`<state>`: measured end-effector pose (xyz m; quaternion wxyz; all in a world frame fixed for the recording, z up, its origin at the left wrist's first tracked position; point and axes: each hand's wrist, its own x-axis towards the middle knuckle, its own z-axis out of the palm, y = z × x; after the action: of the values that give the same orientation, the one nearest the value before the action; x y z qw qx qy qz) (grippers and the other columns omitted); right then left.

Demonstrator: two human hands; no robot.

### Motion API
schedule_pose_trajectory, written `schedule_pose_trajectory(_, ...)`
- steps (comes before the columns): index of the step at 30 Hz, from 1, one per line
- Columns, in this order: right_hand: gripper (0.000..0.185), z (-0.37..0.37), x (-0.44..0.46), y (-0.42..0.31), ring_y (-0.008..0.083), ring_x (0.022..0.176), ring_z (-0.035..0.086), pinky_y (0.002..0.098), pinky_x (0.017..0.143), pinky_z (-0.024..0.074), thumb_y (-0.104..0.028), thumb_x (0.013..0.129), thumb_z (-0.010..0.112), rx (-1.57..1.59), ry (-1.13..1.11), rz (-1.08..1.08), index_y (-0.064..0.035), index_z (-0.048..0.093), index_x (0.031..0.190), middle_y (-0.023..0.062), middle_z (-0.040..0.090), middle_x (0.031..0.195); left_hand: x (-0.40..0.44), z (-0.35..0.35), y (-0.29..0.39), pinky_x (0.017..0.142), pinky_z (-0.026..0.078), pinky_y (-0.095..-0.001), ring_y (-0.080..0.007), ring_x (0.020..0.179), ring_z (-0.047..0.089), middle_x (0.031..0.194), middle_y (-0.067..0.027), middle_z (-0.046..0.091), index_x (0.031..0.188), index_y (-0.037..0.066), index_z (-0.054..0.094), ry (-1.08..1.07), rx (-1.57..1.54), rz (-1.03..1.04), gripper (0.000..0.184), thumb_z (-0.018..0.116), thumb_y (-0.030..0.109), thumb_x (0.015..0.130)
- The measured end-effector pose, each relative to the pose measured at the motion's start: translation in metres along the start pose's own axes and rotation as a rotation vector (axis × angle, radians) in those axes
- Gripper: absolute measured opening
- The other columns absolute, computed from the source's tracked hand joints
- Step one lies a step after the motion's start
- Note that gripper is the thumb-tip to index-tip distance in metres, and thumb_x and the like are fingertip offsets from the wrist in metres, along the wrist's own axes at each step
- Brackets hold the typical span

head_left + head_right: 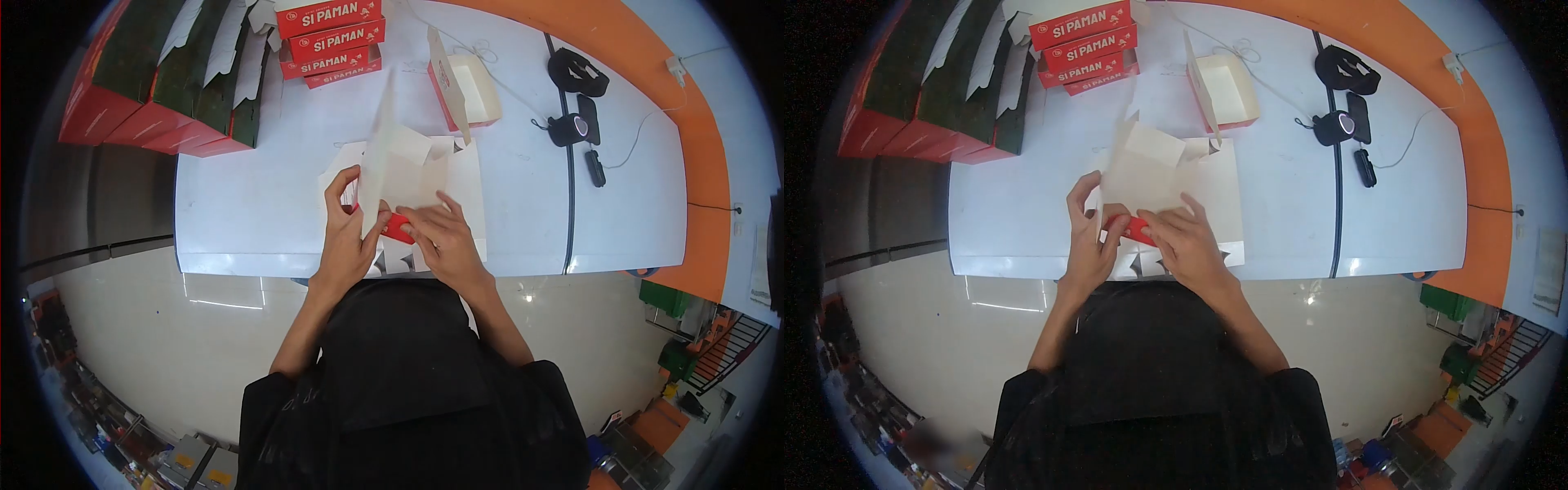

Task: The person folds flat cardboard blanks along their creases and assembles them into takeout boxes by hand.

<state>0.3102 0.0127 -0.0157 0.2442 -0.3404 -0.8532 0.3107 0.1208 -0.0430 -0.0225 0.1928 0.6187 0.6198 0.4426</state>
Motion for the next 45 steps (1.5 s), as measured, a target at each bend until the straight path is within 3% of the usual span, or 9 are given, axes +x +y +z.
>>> schedule_pose_trajectory(8, 0.033, -0.022, -0.011, -0.045, 0.0189, 0.108, 0.068, 0.0359, 0.094, 0.0545, -0.008, 0.098, 0.067, 1.212, 0.096, 0.232, 0.0027, 0.059, 0.128, 0.0113, 0.069, 0.120, -0.009, -0.028, 0.014, 0.113, 0.041, -0.0558, -0.0512, 0.148, 0.030, 0.164, -0.0262, 0.022, 0.154, 0.040, 0.043, 0.061, -0.296, 0.519, 0.097, 0.095, 0.038, 0.071)
schedule_pose_trajectory(11, 0.036, -0.040, -0.002, -0.064, 0.0226, 0.117, 0.065, 0.0394, 0.101, 0.0523, -0.002, 0.098, 0.061, 1.686, 0.295, 0.225, 0.0035, 0.055, 0.133, 0.0130, 0.067, 0.123, -0.018, -0.015, 0.013, 0.110, 0.041, -0.0603, -0.0507, 0.146, 0.034, 0.164, -0.0250, 0.026, 0.155, 0.029, 0.043, 0.096, -0.188, 0.411, 0.095, 0.093, 0.034, 0.073)
schedule_pose_trajectory(17, 0.074, -0.037, 0.040, -0.060, 0.0352, 0.143, 0.044, 0.0520, 0.118, 0.0372, -0.008, 0.088, 0.074, 1.170, 0.136, 0.122, 0.0006, 0.039, 0.153, 0.0188, 0.043, 0.156, -0.042, 0.007, 0.005, 0.094, 0.048, -0.0329, -0.0214, 0.103, 0.064, 0.110, -0.0186, 0.069, 0.135, -0.001, 0.058, -0.051, -0.273, -0.532, 0.037, 0.062, 0.014, 0.102)
schedule_pose_trajectory(21, 0.089, -0.009, 0.030, -0.048, 0.0386, 0.153, 0.026, 0.0592, 0.124, 0.0235, 0.001, 0.080, 0.075, 0.285, -0.235, -0.071, -0.0068, 0.032, 0.159, 0.0184, 0.029, 0.164, -0.035, 0.001, 0.000, 0.089, 0.048, -0.0310, -0.0171, 0.094, 0.060, 0.102, -0.0087, 0.068, 0.127, -0.004, 0.062, 0.015, -0.664, -0.804, 0.035, 0.056, 0.024, 0.106)
schedule_pose_trajectory(24, 0.089, 0.031, 0.004, -0.021, 0.0426, 0.153, 0.021, 0.0618, 0.125, 0.0179, 0.003, 0.079, 0.073, -0.116, -0.319, -0.054, -0.0092, 0.034, 0.159, 0.0192, 0.028, 0.164, -0.039, 0.002, -0.034, 0.088, 0.048, -0.0314, -0.0167, 0.092, 0.060, 0.099, -0.0072, 0.068, 0.126, -0.005, 0.061, -0.085, -0.507, -0.771, 0.038, 0.056, 0.028, 0.107)
schedule_pose_trajectory(25, 0.073, 0.042, 0.000, -0.011, 0.0405, 0.148, 0.033, 0.0563, 0.120, 0.0322, 0.002, 0.081, 0.069, -0.268, -0.230, -0.067, -0.0073, 0.047, 0.150, 0.0178, 0.035, 0.161, -0.036, -0.002, -0.037, 0.093, 0.047, -0.0321, -0.0185, 0.101, 0.059, 0.108, -0.0104, 0.067, 0.130, -0.004, 0.060, -0.154, -0.479, -0.791, 0.041, 0.053, 0.030, 0.108)
schedule_pose_trajectory(33, 0.022, 0.019, -0.002, 0.027, 0.0295, 0.098, 0.069, 0.0372, 0.088, 0.0532, -0.003, 0.097, 0.063, 0.314, -0.403, 0.327, -0.0015, 0.067, 0.119, 0.0172, 0.071, 0.108, -0.038, -0.020, -0.034, 0.127, 0.014, -0.0479, -0.0313, 0.158, 0.016, 0.170, -0.0173, 0.022, 0.156, 0.004, 0.042, -0.035, -0.792, -0.466, 0.070, 0.034, 0.054, 0.108)
schedule_pose_trajectory(39, 0.025, 0.010, 0.002, 0.026, 0.0230, 0.087, 0.069, 0.0350, 0.084, 0.0540, -0.009, 0.102, 0.061, 0.589, -0.366, 0.269, 0.0015, 0.066, 0.123, 0.0156, 0.074, 0.098, -0.009, -0.048, -0.018, 0.125, 0.020, -0.0532, -0.0382, 0.153, 0.026, 0.157, -0.0187, 0.045, 0.140, 0.007, 0.061, -0.441, -0.031, 0.109, 0.048, 0.064, 0.033, 0.099)
schedule_pose_trajectory(45, 0.025, 0.005, 0.003, 0.023, 0.0190, 0.078, 0.066, 0.0359, 0.080, 0.0544, -0.011, 0.099, 0.067, 0.614, -0.274, 0.389, 0.0036, 0.069, 0.119, 0.0163, 0.074, 0.090, -0.017, -0.006, -0.038, 0.115, 0.036, -0.0542, -0.0379, 0.133, 0.051, 0.115, -0.0094, 0.065, 0.103, 0.007, 0.067, 0.222, -0.071, 0.125, 0.026, 0.082, 0.007, 0.081)
